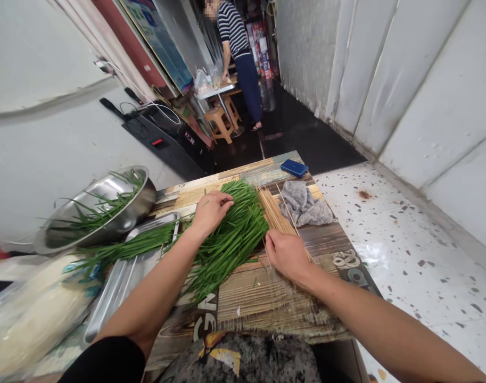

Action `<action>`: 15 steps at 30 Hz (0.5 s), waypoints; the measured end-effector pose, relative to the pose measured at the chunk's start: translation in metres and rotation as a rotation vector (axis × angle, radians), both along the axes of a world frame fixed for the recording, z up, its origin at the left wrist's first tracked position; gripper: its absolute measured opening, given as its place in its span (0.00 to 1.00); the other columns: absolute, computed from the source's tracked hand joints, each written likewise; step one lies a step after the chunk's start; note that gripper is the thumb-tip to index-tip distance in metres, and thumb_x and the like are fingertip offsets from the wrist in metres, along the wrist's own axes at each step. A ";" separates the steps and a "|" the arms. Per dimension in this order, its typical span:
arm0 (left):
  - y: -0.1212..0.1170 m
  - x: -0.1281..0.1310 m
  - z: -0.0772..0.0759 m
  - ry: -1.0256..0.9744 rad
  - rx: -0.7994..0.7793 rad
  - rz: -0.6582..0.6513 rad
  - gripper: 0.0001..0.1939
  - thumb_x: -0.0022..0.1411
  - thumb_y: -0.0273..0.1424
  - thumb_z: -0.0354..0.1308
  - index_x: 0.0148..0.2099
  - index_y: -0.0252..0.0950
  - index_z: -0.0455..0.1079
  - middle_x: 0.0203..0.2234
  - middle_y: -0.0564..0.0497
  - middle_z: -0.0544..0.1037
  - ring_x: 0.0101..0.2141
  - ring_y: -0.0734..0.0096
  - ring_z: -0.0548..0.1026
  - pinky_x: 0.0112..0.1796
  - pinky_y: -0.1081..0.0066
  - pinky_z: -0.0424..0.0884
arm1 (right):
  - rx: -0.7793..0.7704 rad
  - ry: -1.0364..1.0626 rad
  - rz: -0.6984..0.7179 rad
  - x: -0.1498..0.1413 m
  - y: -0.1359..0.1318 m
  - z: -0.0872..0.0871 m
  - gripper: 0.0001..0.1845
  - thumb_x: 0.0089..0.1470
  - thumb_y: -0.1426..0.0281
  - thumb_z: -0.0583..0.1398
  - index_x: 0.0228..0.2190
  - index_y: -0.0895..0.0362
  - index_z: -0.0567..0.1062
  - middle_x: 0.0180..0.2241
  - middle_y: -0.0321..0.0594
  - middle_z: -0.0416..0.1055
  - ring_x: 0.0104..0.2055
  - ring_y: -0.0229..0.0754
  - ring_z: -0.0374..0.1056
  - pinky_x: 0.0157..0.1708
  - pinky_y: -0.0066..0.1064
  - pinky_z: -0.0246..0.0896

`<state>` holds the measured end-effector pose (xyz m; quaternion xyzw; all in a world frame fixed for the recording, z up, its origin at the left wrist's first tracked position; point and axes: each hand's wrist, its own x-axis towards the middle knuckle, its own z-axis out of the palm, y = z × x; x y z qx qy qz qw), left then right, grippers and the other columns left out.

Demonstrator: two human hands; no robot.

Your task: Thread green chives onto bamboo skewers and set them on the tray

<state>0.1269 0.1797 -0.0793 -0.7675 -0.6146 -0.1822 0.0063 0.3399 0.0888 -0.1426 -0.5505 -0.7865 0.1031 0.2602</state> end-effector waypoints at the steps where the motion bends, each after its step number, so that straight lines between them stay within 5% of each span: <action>1: 0.000 0.000 -0.001 -0.006 0.021 0.002 0.08 0.56 0.30 0.56 0.36 0.36 0.75 0.31 0.48 0.77 0.34 0.66 0.72 0.38 0.68 0.67 | 0.002 0.000 0.001 0.000 0.000 0.000 0.15 0.56 0.67 0.49 0.29 0.58 0.74 0.20 0.39 0.73 0.21 0.36 0.65 0.23 0.27 0.44; 15: 0.005 0.008 0.004 0.012 0.094 -0.067 0.08 0.56 0.29 0.55 0.35 0.36 0.76 0.30 0.49 0.77 0.36 0.65 0.71 0.43 0.67 0.65 | -0.004 -0.022 -0.006 -0.001 0.000 0.001 0.15 0.56 0.68 0.49 0.29 0.57 0.74 0.22 0.39 0.74 0.22 0.37 0.67 0.23 0.28 0.44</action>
